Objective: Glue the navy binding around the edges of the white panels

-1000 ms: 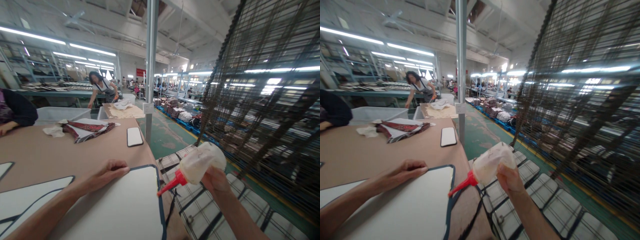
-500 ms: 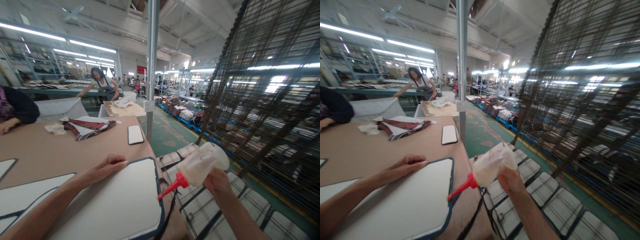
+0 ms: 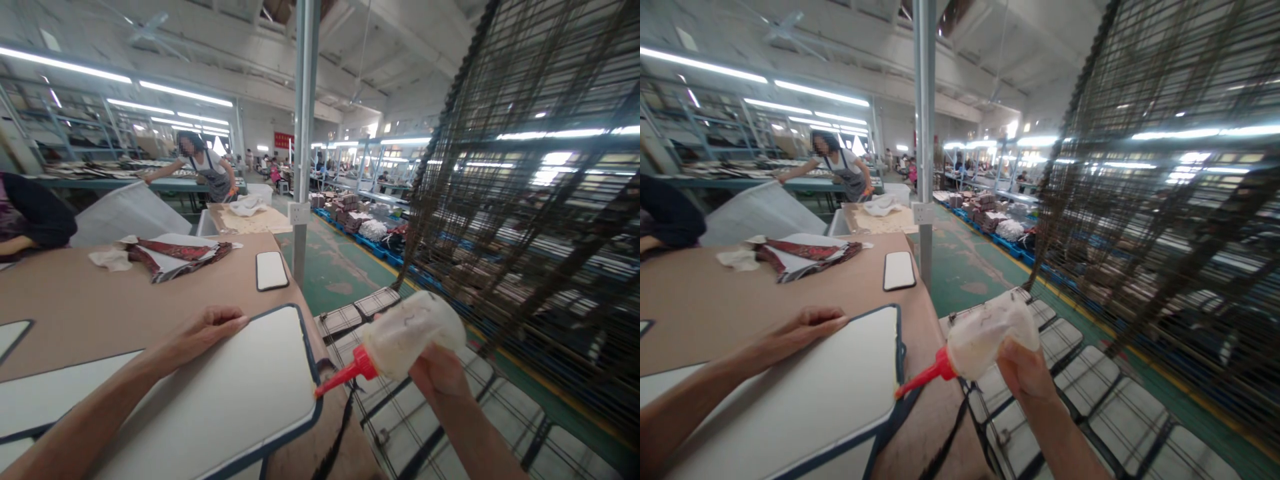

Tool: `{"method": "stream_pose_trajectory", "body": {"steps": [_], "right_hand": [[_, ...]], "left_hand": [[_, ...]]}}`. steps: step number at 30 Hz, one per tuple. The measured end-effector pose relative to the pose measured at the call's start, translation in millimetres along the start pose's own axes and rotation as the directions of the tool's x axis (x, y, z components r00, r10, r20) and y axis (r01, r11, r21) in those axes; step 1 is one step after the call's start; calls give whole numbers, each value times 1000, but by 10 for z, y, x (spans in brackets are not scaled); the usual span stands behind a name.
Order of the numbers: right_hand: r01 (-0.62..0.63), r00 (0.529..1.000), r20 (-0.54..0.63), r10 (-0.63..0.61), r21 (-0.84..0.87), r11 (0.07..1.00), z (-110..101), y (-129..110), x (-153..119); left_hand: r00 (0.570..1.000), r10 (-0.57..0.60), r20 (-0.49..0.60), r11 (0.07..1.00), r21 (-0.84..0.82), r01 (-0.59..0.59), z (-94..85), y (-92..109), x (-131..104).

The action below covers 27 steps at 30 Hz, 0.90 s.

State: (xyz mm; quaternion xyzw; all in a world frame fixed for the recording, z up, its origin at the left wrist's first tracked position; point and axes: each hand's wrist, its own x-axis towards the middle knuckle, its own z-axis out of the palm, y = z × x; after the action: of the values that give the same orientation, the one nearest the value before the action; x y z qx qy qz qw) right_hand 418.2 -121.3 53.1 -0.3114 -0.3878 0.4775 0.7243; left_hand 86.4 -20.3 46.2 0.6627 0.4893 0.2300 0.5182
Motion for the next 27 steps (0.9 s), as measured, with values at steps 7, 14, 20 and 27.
{"method": "stream_pose_trajectory", "body": {"steps": [7, 14, 20, 27], "right_hand": [[120, 983, -134, -122, -18, 993, -80, 90, -97], [295, 912, -290, -290, -28, 955, -55, 215, -159], [336, 915, -242, -324, 7, 942, 54, 227, -101], [352, 903, -251, -348, -29, 936, 41, 270, 24]], "left_hand": [[995, -66, -81, 991, -119, 56, -11, -67, 34], [981, -101, -165, 974, -216, 64, 63, -101, 38], [973, -115, -200, 945, -325, 44, 154, -230, 79], [980, -137, -142, 908, -414, 67, 263, -280, 45]]}}
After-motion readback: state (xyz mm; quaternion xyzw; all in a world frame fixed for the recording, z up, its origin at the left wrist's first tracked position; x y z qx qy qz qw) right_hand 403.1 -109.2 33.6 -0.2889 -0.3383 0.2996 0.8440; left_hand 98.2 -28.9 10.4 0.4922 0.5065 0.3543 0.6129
